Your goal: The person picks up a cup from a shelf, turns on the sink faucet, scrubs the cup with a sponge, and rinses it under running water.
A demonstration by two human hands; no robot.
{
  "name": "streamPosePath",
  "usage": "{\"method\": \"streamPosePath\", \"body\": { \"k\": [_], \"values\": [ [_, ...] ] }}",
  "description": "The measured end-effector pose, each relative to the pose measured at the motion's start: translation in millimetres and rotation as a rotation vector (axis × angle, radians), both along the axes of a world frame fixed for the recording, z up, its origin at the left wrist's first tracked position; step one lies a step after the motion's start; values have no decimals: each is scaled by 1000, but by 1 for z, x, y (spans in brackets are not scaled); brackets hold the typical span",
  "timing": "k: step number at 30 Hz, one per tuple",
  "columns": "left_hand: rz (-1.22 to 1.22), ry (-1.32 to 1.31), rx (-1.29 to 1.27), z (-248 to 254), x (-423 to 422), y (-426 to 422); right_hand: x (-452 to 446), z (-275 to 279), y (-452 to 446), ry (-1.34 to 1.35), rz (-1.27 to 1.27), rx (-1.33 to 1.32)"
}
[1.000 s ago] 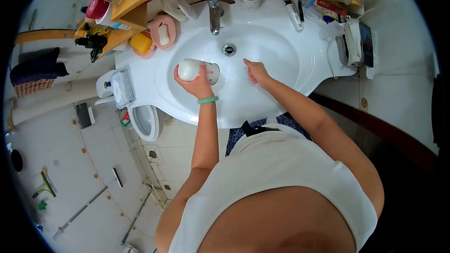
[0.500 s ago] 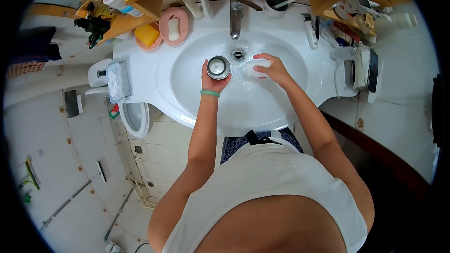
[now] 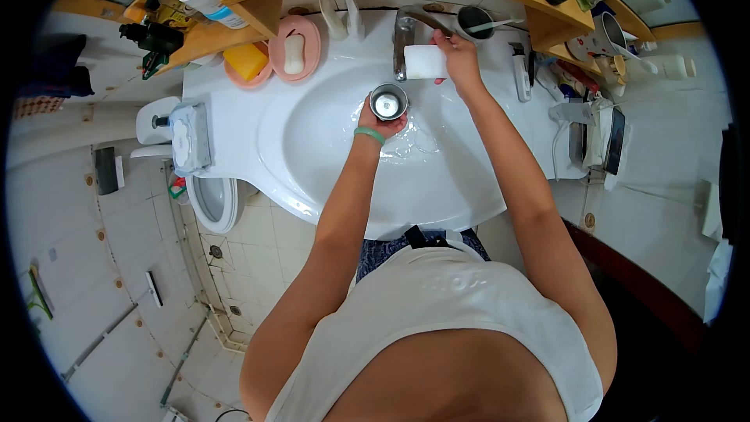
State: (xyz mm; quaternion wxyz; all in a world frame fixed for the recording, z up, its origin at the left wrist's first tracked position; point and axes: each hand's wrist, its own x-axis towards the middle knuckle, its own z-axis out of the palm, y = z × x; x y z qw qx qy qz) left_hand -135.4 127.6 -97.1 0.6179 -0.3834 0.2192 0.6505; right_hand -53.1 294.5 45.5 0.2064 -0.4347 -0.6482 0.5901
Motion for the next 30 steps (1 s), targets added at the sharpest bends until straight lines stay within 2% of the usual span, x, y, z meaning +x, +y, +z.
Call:
{"method": "streamPosePath", "body": {
  "k": [3, 6, 9, 13, 20, 22, 30],
  "values": [
    [-18, -15, 47, -3, -1, 3, -8, 7, 1, 79, -54, -111],
    [-52, -51, -31, -6, -2, 8, -24, 27, 16, 161, 11, -164],
    [-71, -75, 38, -11, -2, 14, -21, 34, 12, 53, 8, -125],
    [-76, -57, -31, -15, 3, 17, -17, 35, 16, 6, 61, -128],
    [-87, -91, -29, -19, 6, 14, -16, 35, 16, 24, 43, -140],
    [-80, -82, -56, -19, 8, 13, -15, 34, 16, 60, -28, -153],
    [-31, -73, -108, -12, 16, 13, -11, 36, 17, 48, 3, -133]
  ]
}}
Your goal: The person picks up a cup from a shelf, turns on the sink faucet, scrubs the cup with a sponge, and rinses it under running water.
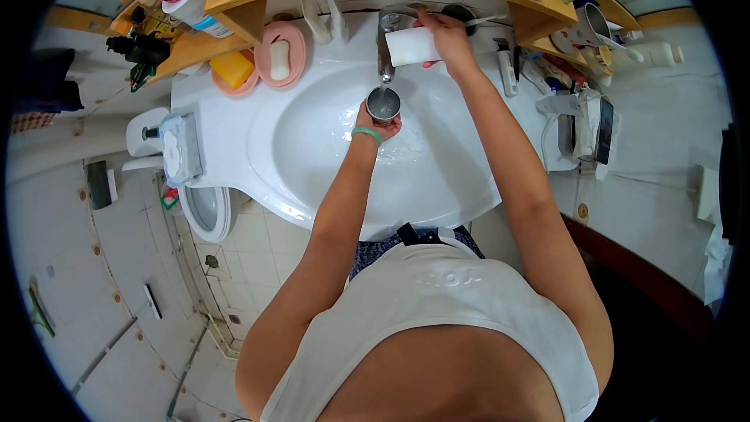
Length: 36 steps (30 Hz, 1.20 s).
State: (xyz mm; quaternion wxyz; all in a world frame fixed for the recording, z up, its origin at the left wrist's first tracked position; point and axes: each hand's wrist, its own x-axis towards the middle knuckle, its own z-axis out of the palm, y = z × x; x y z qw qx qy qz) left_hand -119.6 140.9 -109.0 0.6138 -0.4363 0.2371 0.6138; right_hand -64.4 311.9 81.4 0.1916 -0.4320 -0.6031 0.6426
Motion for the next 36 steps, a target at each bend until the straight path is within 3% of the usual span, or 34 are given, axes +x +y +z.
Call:
{"method": "streamPosePath", "body": {
  "k": [17, 22, 25, 27, 29, 30, 31, 33, 34, 36],
  "values": [
    [36, 59, -50, 3, -4, 0, -1, -6, 2, 19, -15, -46],
    [52, 102, -60, 8, 5, -11, 20, -16, 2, -50, 119, -89],
    [38, 107, -14, 7, 10, -29, 25, -32, -14, -50, 75, -10],
    [9, 88, 45, 15, 17, -38, 40, -37, -36, -44, 175, -189],
    [42, 172, -48, 44, 28, -46, 65, -58, -71, 80, 354, -4],
    [14, 242, -58, 51, 31, -52, 78, -47, -85, -90, 492, 149],
    [21, 243, -67, 52, 33, -56, 87, -38, -102, -86, 500, 142],
    [-56, 367, -75, 53, 37, -64, 99, -26, -125, 58, 741, 885],
    [-84, 394, -62, 55, 37, -67, 102, -32, -127, 62, 739, 883],
    [-135, 436, 15, 50, 37, -73, 110, -51, -130, 205, 1088, 1392]
  ]
}}
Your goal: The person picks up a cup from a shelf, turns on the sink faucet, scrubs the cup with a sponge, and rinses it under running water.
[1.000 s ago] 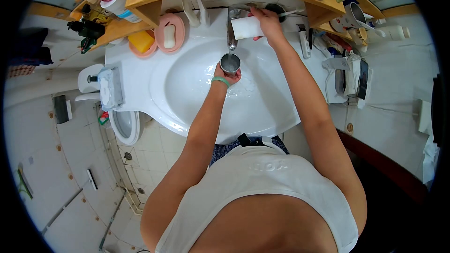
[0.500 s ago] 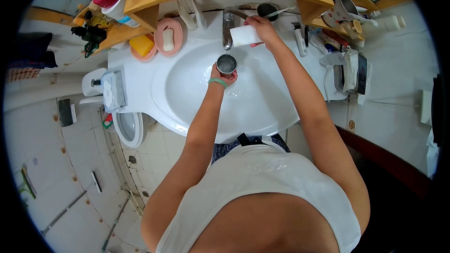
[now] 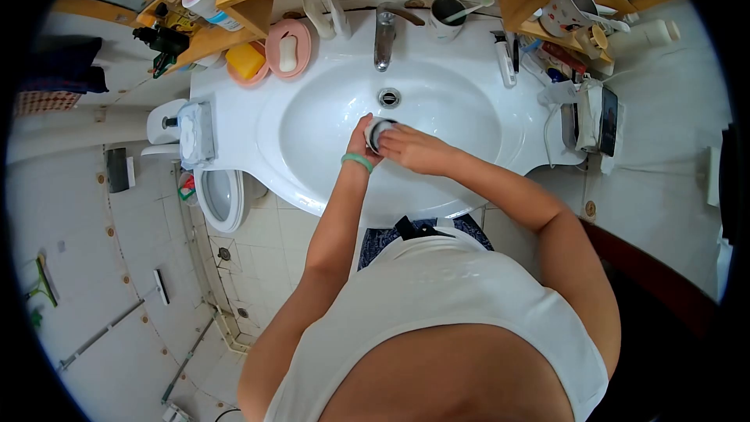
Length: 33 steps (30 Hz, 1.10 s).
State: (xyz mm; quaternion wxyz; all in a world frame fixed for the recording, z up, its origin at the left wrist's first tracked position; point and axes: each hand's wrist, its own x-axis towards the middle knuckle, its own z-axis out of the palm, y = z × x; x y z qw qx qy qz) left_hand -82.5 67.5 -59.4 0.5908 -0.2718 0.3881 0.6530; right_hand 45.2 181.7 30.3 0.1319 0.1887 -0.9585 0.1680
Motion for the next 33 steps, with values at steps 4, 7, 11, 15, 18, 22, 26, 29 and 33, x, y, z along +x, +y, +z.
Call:
{"method": "streamPosePath", "body": {
  "k": [4, 7, 11, 15, 18, 22, 26, 29, 33],
  "values": [
    [-117, 45, 67, 7, 4, -13, -6, -16, 6, 81, 158, 20],
    [-117, 26, 4, 12, 14, -7, -15, -22, 7, -60, 257, -30],
    [-65, 26, -78, 11, 20, -3, -15, -39, -2, -255, 249, 217],
    [-77, 49, -134, -2, 27, -7, -20, -55, -18, -500, 84, 173],
    [-90, 110, -140, -7, 28, -7, -19, -63, -26, -491, -101, -22],
    [-44, 106, -159, 8, 31, -4, -32, -72, -19, -724, -31, -30],
    [16, 106, -214, 1, 35, -1, -30, -77, -13, -737, -78, -109],
    [23, 146, -224, -9, 35, -3, -29, -74, -15, -760, -218, -301],
    [34, 215, -195, -5, 32, -3, -26, -58, -24, -792, -548, -803]
  ]
}}
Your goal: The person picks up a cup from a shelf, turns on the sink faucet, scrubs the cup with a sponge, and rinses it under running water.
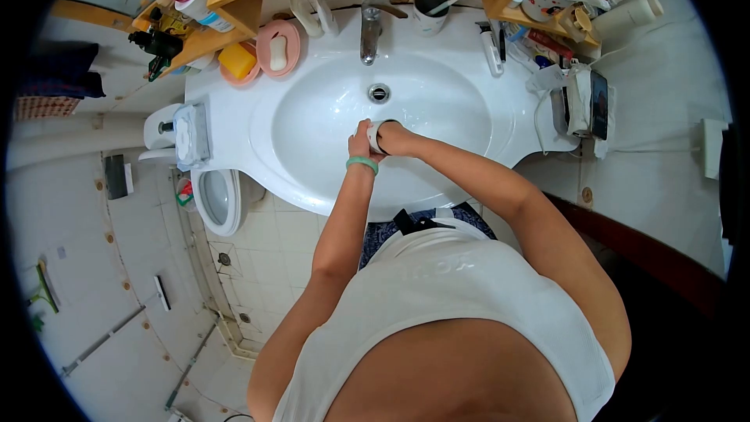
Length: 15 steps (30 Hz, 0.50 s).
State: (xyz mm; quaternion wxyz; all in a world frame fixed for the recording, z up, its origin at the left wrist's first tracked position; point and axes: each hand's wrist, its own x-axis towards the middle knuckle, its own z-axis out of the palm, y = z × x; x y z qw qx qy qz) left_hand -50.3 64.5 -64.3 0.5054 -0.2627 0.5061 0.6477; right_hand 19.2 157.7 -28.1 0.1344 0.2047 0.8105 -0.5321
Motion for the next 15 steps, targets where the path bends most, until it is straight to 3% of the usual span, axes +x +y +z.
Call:
{"method": "streamPosePath", "body": {
  "k": [1, 2, 4, 5, 8, 10, 14, 15],
  "values": [
    [-7, 3, 7, -1, -2, 1, -1, 5, -1, -66, -194, -206],
    [-16, 5, 11, -1, -2, 0, -2, 1, -4, -66, -198, -210],
    [-21, 15, 24, 0, -9, 0, -5, -6, -8, -53, -624, -849],
    [-17, 24, 43, 0, -11, 0, -4, -9, -8, -53, -625, -849],
    [8, -137, 126, 11, -14, -4, -4, 19, -3, -48, -583, -693],
    [-4, -147, 98, 3, -18, -6, 1, 49, 11, -23, 40, 160],
    [-49, -199, 83, 16, -17, -2, 6, 59, 14, 74, 299, 406],
    [-49, -200, 81, 15, -17, -1, 7, 39, 19, 339, 500, 586]
  ]
}}
